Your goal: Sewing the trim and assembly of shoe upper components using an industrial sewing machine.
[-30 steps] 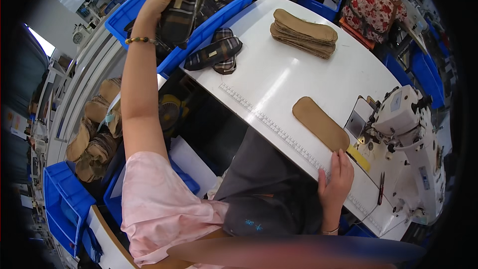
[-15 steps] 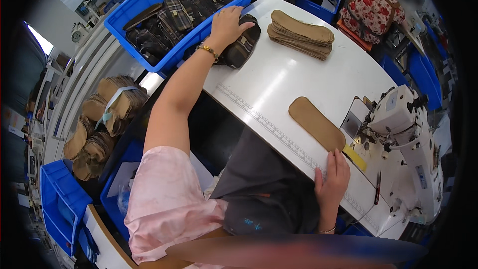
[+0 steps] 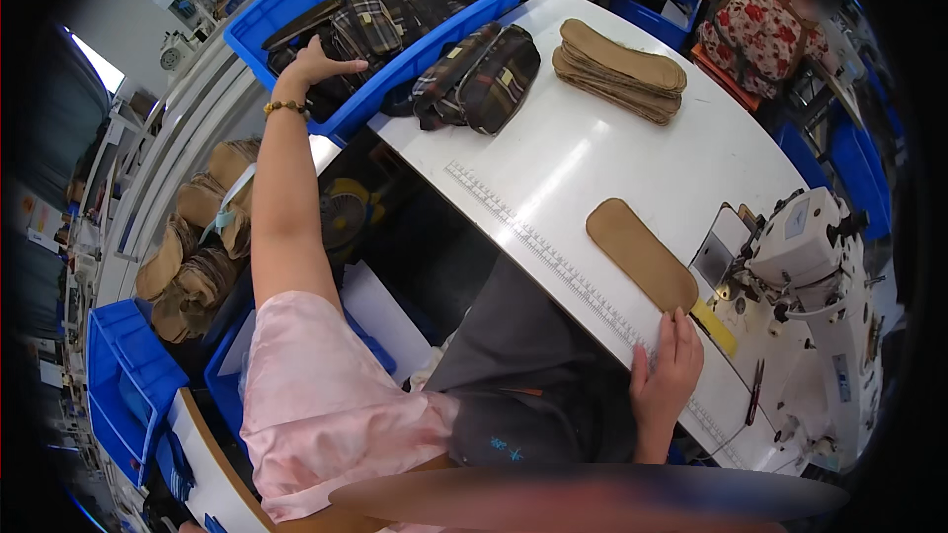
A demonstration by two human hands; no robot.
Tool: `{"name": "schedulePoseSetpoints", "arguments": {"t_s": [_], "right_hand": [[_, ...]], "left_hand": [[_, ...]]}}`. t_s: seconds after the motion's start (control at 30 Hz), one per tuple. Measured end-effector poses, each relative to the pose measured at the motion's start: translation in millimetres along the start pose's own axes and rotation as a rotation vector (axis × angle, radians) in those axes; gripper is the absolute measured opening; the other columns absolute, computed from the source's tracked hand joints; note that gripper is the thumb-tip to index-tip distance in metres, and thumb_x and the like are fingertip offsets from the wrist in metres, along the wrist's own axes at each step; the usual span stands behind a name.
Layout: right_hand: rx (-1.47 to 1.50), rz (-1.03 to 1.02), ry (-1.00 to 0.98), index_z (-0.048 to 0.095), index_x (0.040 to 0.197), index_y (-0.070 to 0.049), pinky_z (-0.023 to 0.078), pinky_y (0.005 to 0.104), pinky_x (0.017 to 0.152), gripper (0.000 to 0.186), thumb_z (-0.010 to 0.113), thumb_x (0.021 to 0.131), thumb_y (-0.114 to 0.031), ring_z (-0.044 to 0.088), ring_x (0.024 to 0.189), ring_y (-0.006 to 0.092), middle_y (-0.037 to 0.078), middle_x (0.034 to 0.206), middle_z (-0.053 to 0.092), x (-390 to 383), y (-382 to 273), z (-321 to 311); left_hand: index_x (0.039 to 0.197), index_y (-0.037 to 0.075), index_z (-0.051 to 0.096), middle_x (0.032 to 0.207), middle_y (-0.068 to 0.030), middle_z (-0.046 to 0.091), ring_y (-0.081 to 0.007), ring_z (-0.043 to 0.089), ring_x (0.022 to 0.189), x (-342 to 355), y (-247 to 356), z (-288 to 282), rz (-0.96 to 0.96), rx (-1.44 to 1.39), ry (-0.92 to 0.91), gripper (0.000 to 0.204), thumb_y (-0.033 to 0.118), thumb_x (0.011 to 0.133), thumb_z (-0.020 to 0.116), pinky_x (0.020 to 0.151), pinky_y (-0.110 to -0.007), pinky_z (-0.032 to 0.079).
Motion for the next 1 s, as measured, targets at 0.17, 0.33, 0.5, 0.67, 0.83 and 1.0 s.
{"name": "schedulePoseSetpoints", "arguments": {"t_s": [0.17, 0.33, 0.5, 0.67, 0.83, 1.0], "right_hand": [[0.001, -0.007, -0.01, 0.056, 0.133, 0.002, 0.038, 0.0469, 0.108, 0.052, 0.068, 0.085, -0.016, 0.05, 0.127, 0.0394, 0.019, 0.142, 0.052, -1.7, 0.2, -1.2], [-0.008, 0.008, -0.028, 0.056, 0.134, 0.002, 0.038, 0.0471, 0.108, 0.053, 0.067, 0.085, -0.015, 0.05, 0.128, 0.0395, 0.019, 0.142, 0.052, 0.6, -3.7, -2.9], [0.017, -0.013, -0.028, 0.055, 0.134, 0.002, 0.037, 0.0513, 0.108, 0.055, 0.068, 0.086, -0.021, 0.049, 0.128, 0.0416, 0.02, 0.141, 0.052, -2.2, 0.9, -1.1], [0.016, -0.004, -0.001, 0.056, 0.133, 0.002, 0.039, 0.0469, 0.107, 0.052, 0.067, 0.086, -0.015, 0.051, 0.126, 0.0401, 0.02, 0.141, 0.053, -0.6, -2.2, -2.2], [0.013, -0.005, -0.014, 0.055, 0.135, 0.002, 0.037, 0.051, 0.108, 0.055, 0.067, 0.086, -0.021, 0.049, 0.128, 0.0416, 0.02, 0.141, 0.052, -2.0, 0.5, -1.8], [0.008, -0.008, -0.018, 0.054, 0.134, 0.003, 0.038, 0.0505, 0.108, 0.055, 0.068, 0.085, -0.02, 0.049, 0.127, 0.0409, 0.02, 0.14, 0.053, -2.6, 4.3, 1.2]], "left_hand": [[0.16, 0.016, 0.017, 0.162, -0.0196, 0.026, -0.0362, 0.029, 0.148, -33.4, 22.1, -48.5, 0.176, 0.23, -0.376, 0.136, 0.019, 0.05, 0.096, 0.118, -0.045, 0.032], [0.16, 0.024, 0.017, 0.165, -0.0199, 0.016, -0.0385, 0.028, 0.148, -44.9, 12.5, -22.6, 0.091, 0.521, -0.316, 0.135, 0.021, 0.051, 0.096, 0.118, -0.048, 0.034], [0.159, 0.023, 0.022, 0.163, -0.0214, 0.021, -0.0435, 0.024, 0.148, -3.1, -3.9, -6.6, 0.145, 0.516, -0.072, 0.132, 0.028, 0.05, 0.096, 0.117, -0.052, 0.034], [0.146, 0.014, 0.05, 0.146, -0.0161, 0.053, -0.0433, 0.033, 0.144, -7.2, 17.8, -16.8, -0.016, 0.643, -0.162, 0.106, 0.033, 0.052, 0.097, 0.112, -0.051, 0.042], [0.113, 0.006, 0.074, 0.119, -0.0168, 0.071, -0.034, 0.067, 0.11, -11.0, 10.4, -20.8, 0.071, 0.498, -0.144, 0.066, 0.027, 0.053, 0.091, 0.098, -0.041, 0.053], [0.104, 0.007, 0.077, 0.101, -0.0155, 0.075, -0.034, 0.07, 0.099, -48.0, 34.2, -39.8, 0.248, 0.458, -0.005, 0.055, 0.03, 0.055, 0.088, 0.088, -0.041, 0.055]]}}
Point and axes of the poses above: each hand's wrist, its own x-axis towards the middle knuckle, its own z-axis out of the palm, y = z × x, the point moved 4 cm from there along x, towards the middle knuckle
